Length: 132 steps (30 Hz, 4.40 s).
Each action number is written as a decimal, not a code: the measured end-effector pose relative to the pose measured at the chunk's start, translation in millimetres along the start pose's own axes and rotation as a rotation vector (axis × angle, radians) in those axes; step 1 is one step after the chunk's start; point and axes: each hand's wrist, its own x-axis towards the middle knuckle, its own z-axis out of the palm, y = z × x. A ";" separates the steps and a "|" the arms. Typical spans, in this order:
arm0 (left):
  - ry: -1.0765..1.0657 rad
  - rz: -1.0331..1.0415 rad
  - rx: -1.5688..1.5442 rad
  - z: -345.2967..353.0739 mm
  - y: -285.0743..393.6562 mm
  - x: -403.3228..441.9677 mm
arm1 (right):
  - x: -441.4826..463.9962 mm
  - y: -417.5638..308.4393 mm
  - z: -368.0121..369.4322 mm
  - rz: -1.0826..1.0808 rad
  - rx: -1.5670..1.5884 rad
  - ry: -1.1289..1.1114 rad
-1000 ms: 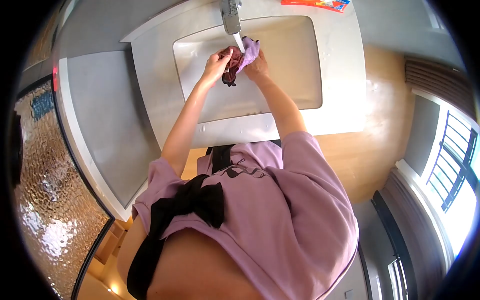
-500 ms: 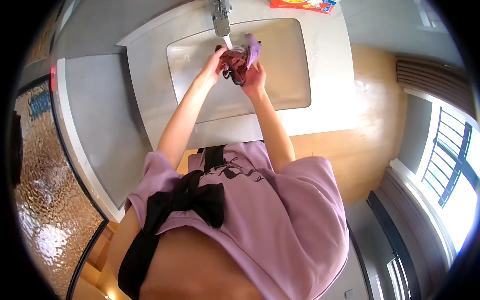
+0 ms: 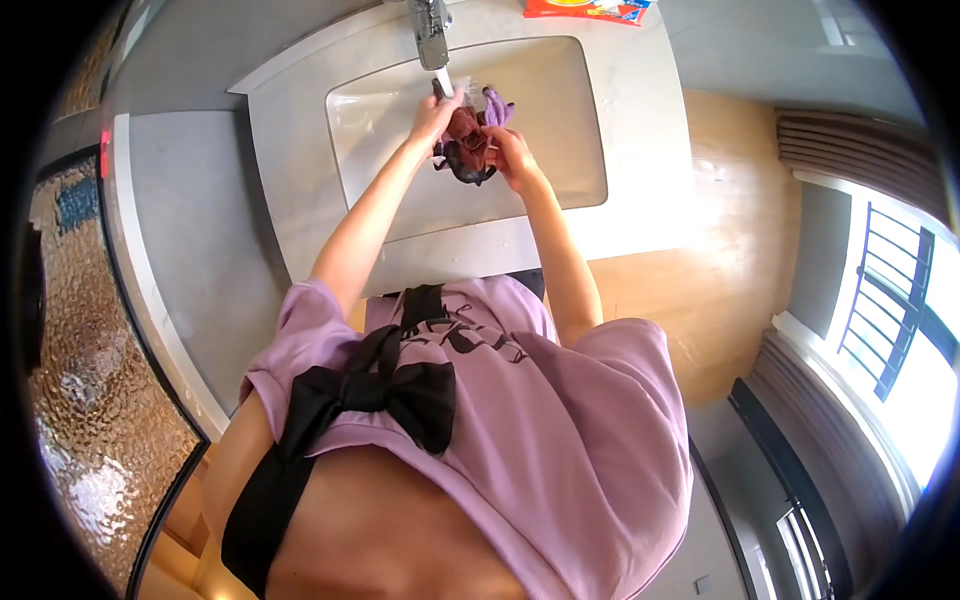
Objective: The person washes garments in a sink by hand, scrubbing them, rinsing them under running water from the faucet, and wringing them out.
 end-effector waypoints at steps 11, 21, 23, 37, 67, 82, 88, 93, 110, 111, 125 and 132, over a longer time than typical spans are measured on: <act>-0.054 -0.085 -0.352 -54.7 33.7 1.0 | -21.3 -17.9 -11.3 -0.299 -0.511 0.524; -0.484 0.252 0.238 -44.8 43.2 3.2 | -5.2 -38.8 16.6 -0.592 -1.572 0.619; -0.619 0.390 0.380 -44.8 43.5 7.5 | 7.9 -44.6 35.6 -0.955 -1.473 0.265; -0.206 0.248 0.434 -43.2 13.1 -2.1 | 33.9 -69.7 67.1 -0.518 -0.733 0.057; -0.226 -0.244 -0.653 -36.1 15.8 4.3 | 79.2 -45.1 16.5 -0.061 -0.179 0.434; -0.420 0.102 0.709 -85.9 19.6 22.9 | 64.6 -83.3 -20.9 -0.424 -1.178 0.243; -0.759 -0.078 0.654 -88.6 -1.3 15.3 | 70.9 -77.5 -1.5 -0.273 -0.633 0.314; -0.509 -0.124 0.004 -93.2 -15.9 18.4 | 54.5 -85.2 5.2 -0.277 -1.256 -0.189; -0.307 -0.153 0.686 -58.6 -18.0 12.0 | 43.1 -32.3 41.4 -0.288 -0.144 0.356; -0.307 -0.155 0.685 -54.8 -29.4 13.8 | 41.1 -24.1 43.3 -0.311 -0.121 0.377; -0.279 -0.542 -1.081 1.1 -47.7 11.3 | 99.7 19.6 72.3 -0.529 -1.401 0.736; -0.385 -0.432 -0.866 1.5 -13.3 0.2 | 126.7 -39.3 20.3 -0.247 -1.371 0.416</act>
